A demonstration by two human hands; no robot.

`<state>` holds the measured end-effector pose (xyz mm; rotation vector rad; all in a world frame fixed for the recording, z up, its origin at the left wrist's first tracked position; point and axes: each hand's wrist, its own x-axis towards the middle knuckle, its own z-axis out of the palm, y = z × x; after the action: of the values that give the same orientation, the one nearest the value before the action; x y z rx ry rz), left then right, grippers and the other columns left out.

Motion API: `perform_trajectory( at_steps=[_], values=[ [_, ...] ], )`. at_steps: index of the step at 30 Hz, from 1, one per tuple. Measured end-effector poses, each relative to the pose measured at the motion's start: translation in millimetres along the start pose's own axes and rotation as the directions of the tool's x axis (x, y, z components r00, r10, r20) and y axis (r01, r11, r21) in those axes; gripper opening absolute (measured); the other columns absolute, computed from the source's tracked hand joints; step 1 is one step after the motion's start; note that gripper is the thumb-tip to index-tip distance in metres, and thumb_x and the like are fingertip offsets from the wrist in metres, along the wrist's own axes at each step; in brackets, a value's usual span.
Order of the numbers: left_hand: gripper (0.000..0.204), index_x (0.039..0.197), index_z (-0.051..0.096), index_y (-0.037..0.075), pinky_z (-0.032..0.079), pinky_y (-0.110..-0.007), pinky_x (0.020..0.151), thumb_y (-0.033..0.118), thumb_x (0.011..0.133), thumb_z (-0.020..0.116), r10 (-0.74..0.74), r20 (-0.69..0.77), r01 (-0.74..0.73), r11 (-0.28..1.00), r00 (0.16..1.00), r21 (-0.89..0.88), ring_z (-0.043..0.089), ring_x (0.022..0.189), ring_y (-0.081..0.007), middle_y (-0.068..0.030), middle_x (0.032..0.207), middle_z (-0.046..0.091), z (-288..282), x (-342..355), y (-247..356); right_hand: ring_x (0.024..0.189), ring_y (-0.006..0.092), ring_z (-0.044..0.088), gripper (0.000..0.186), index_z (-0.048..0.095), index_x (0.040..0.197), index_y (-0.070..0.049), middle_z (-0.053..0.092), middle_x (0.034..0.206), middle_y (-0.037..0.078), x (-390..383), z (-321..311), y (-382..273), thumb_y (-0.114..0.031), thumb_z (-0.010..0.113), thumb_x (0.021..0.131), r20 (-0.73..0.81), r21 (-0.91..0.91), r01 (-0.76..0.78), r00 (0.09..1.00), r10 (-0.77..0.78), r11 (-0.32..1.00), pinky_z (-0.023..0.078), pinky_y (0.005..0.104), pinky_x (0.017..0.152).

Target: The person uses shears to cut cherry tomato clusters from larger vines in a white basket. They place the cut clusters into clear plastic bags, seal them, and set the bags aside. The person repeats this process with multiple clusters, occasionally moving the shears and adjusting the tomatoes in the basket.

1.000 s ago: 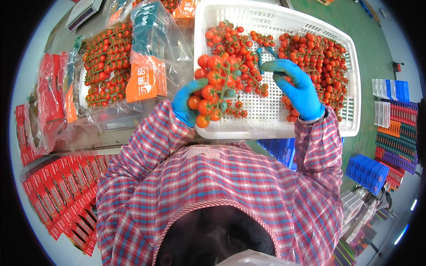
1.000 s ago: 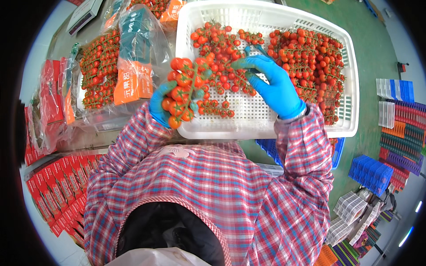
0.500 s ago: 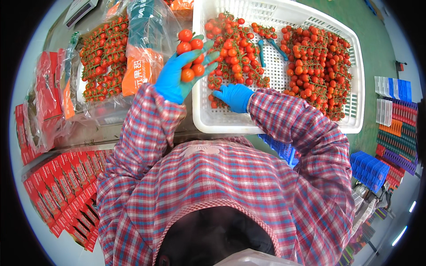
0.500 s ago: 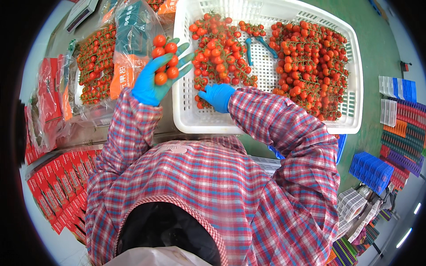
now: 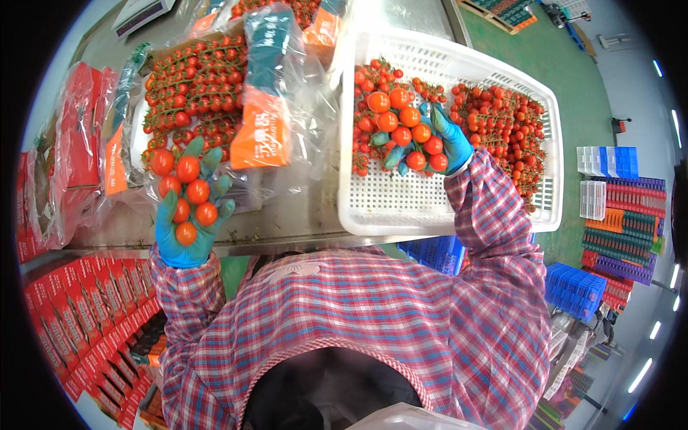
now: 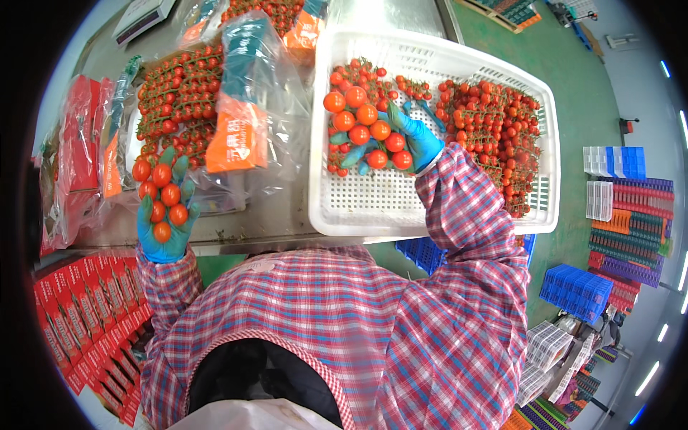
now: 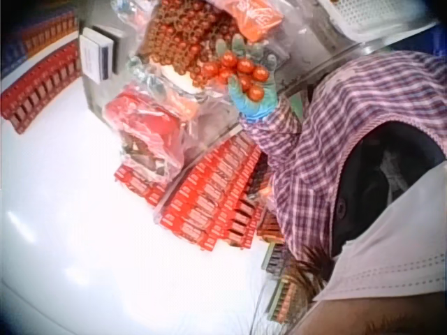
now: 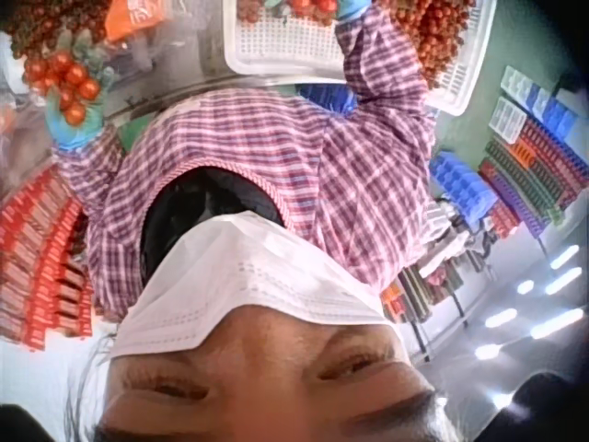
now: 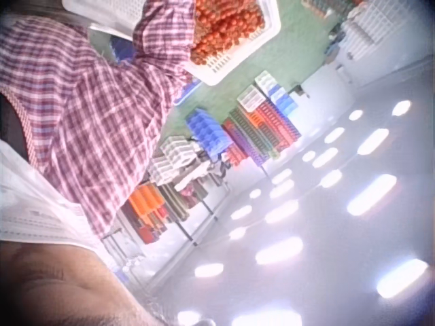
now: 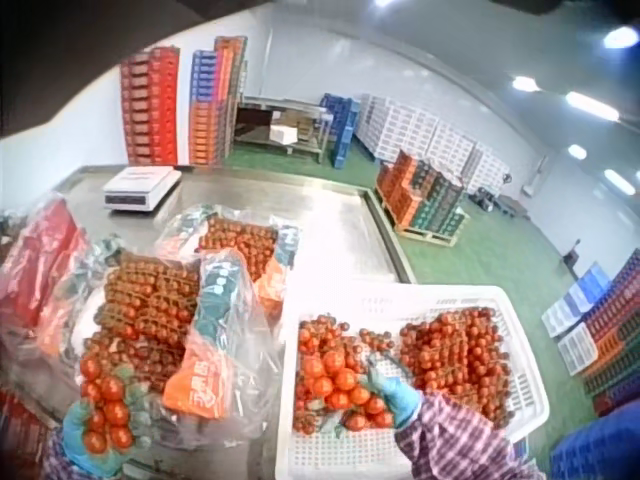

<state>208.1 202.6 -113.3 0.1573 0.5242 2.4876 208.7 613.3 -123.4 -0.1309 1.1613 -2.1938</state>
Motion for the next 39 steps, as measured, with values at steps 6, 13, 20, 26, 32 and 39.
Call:
perform_trajectory(
  at_steps=[6,13,20,26,32,39],
  values=[
    [0.067,0.142,0.013,0.008,0.051,-0.05,0.082,0.028,0.09,0.05,0.053,-0.019,-0.052,0.998,0.998,0.043,0.051,0.111,-0.0356,-0.0192,0.139,0.031,-38.7,-54.0,73.9,0.111,0.0437,0.049,0.077,0.024,0.139,-0.004,0.035,0.135,0.024,93.7,86.6,9.9,-0.059,0.037,0.087,0.051,0.084,0.0,0.999,-0.004,0.996,0.051,0.0481,0.076],
    [0.059,0.134,0.033,0.007,0.048,-0.032,0.067,0.036,0.087,0.054,0.077,-0.164,-0.042,0.977,0.984,0.207,0.057,0.09,-0.0249,-0.0108,0.118,0.051,-87.5,-169.2,215.6,0.077,0.021,0.062,0.053,0.039,0.132,-0.001,0.056,0.115,0.016,262.2,274.2,21.1,-0.029,0.052,0.089,0.118,-0.443,-0.036,0.988,0.098,0.896,0.05,0.0325,0.07],
    [0.074,0.139,0.026,0.005,0.047,-0.03,0.07,0.04,0.083,0.06,0.16,-0.113,-0.101,0.909,0.981,0.405,0.057,0.092,-0.0238,-0.014,0.126,0.047,-105.8,-244.6,296.0,0.089,0.0271,0.06,0.042,0.053,0.122,-0.015,0.058,0.103,0.013,510.5,428.7,0.3,-0.026,0.062,0.082,0.534,-0.714,0.501,0.842,0.082,-0.489,0.048,0.0362,0.078],
    [0.078,0.138,0.026,0.006,0.049,-0.031,0.073,0.035,0.079,0.067,0.174,-0.215,-0.049,0.871,0.961,0.488,0.059,0.095,-0.0253,-0.0164,0.125,0.047,-105.1,-262.2,335.9,0.105,0.0356,0.053,0.045,0.05,0.122,-0.013,0.054,0.115,0.017,715.1,491.1,74.4,-0.028,0.055,0.08,0.628,-0.573,0.456,0.778,-0.007,-0.681,0.045,0.0433,0.087],
    [0.051,0.127,0.038,0.004,0.046,-0.031,0.082,0.014,0.082,0.061,0.587,-0.162,-0.106,0.394,0.793,0.913,0.056,0.099,-0.0218,-0.0099,0.119,0.049,-95.7,-257.4,415.2,0.116,0.0354,0.045,0.045,0.044,0.128,-0.011,0.041,0.131,0.018,674.2,471.5,15.2,-0.026,0.051,0.086,0.72,-0.56,0.637,0.69,0.07,-0.53,0.038,0.0412,0.097],
    [0.048,0.124,0.046,0.009,0.044,-0.036,0.09,0.022,0.081,0.062,0.352,-0.084,0.277,-0.547,0.932,0.79,0.054,0.107,-0.0269,-0.0148,0.119,0.053,-137.7,-111.9,490.9,0.112,0.0248,0.048,0.039,0.051,0.122,-0.005,0.052,0.121,0.011,451.7,396.1,-57.6,-0.005,0.058,0.083,0.401,-0.902,0.408,0.913,0.071,-0.139,0.039,0.0358,0.093]
  ],
)
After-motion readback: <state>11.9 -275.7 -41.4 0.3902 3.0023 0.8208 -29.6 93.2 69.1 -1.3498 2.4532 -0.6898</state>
